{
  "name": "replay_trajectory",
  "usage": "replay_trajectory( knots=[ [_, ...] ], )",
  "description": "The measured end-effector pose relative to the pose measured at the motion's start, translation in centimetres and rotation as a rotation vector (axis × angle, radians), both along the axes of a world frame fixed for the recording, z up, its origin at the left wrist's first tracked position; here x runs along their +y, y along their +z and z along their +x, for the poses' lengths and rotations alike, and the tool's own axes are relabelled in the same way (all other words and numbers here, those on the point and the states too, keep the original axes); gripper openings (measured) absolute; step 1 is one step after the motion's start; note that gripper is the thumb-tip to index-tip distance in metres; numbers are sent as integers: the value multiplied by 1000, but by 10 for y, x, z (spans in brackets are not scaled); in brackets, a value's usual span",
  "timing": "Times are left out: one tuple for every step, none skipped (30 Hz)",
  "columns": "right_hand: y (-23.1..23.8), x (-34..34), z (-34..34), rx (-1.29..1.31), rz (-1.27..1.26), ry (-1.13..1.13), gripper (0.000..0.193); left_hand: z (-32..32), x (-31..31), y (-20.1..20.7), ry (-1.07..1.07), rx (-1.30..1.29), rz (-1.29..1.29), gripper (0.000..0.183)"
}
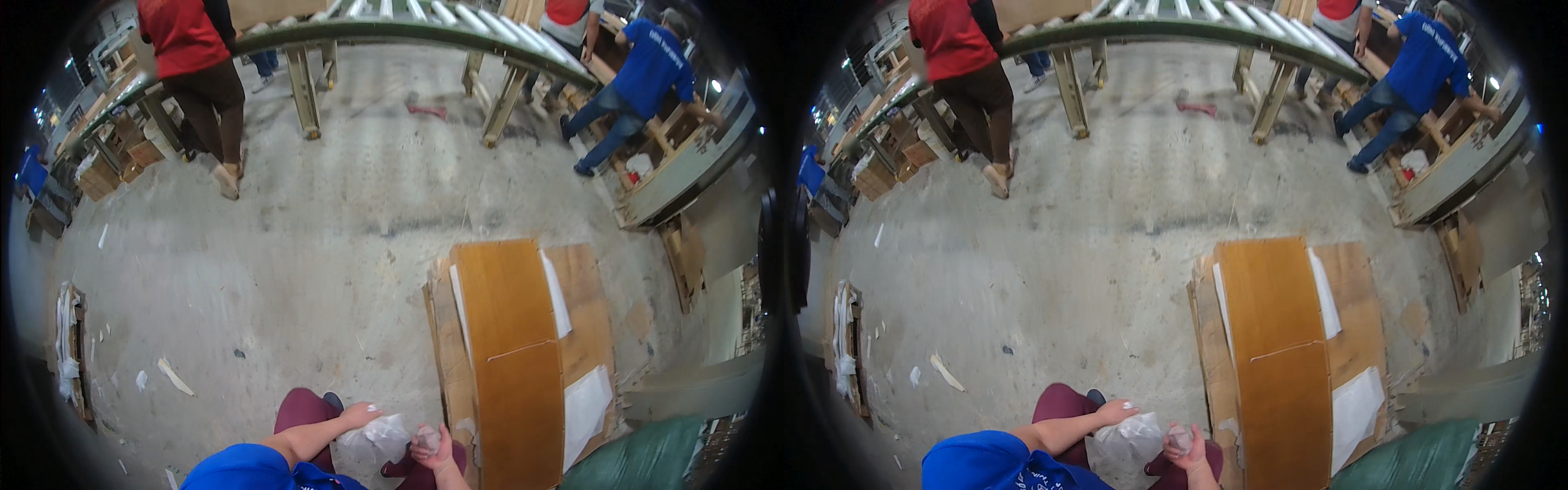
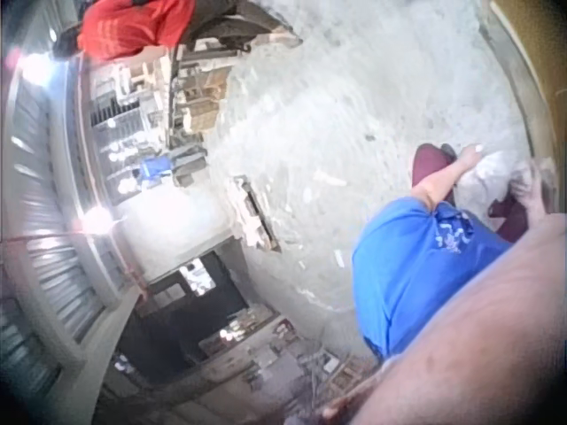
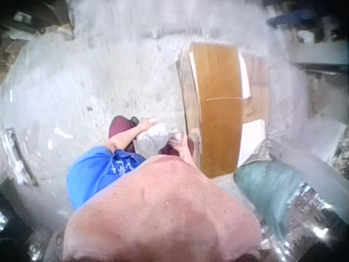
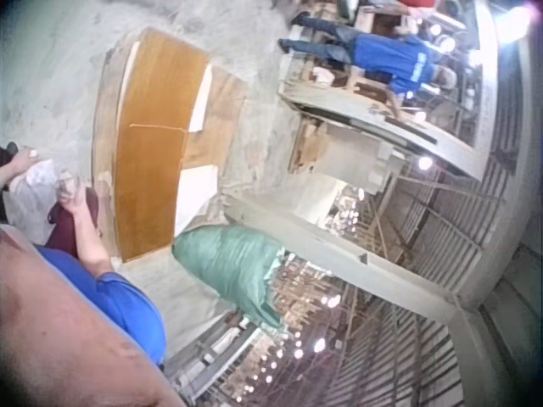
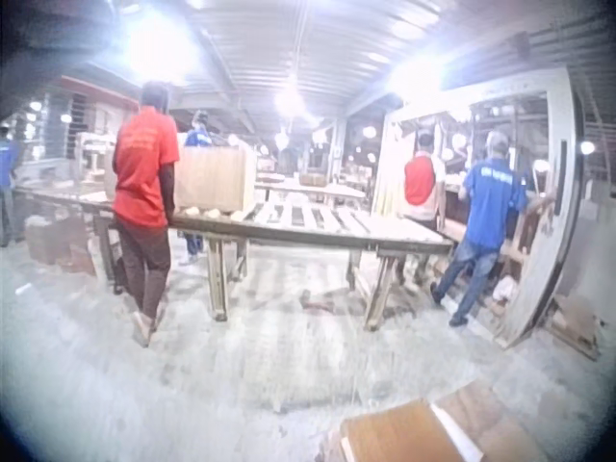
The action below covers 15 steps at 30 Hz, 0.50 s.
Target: The person wipes a wooden board on a roller conveyor with a white cloth, then moves to the floor to wipe another board. They remove protective paper from the board and continue wiping its surface before returning to the conveyor.
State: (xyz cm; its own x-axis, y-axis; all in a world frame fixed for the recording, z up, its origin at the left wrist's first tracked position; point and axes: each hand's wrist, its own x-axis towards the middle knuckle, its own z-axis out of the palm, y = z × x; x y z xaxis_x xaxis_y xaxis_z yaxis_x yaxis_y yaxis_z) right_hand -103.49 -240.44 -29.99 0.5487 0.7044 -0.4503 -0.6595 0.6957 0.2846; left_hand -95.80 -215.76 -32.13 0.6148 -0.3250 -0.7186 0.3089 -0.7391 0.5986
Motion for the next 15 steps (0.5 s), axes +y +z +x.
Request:
replay_trajectory(
  knots=[
    [14,-1,-7,15,-1,29,57,2,12,23,34,60,53,68],
    [32,1,-11,42,-3,49,56,5,27,44,132,77,92,68],
    [53,1,-16,73,0,64,55,9,42,64,226,99,133,69],
    [73,1,-20,106,1,75,54,13,57,85,315,120,173,70],
    [99,-1,-24,123,-47,56,52,20,71,108,370,118,171,70],
    [123,1,-25,148,-186,119,45,27,86,129,442,113,176,71],
    [146,3,-28,173,-324,175,42,33,103,151,507,108,183,72],
    [171,4,-28,193,-482,200,43,43,116,172,564,102,121,70],
    [191,6,-28,119,-378,94,42,50,125,190,609,99,48,71],
    [210,7,-31,45,-271,-9,43,58,128,207,652,102,-22,74],
    [224,8,-40,-25,-168,-119,47,62,130,225,692,191,-65,77],
    [235,7,-56,-92,-70,-248,52,67,130,241,708,292,-99,83],
    [245,6,-64,-29,-177,-261,53,71,130,252,704,225,-114,85],
    [254,2,-71,60,-277,-290,53,67,127,258,683,174,-126,88],
    [261,0,-76,-2,-263,-307,53,61,120,263,647,109,-147,88]
  ],
)
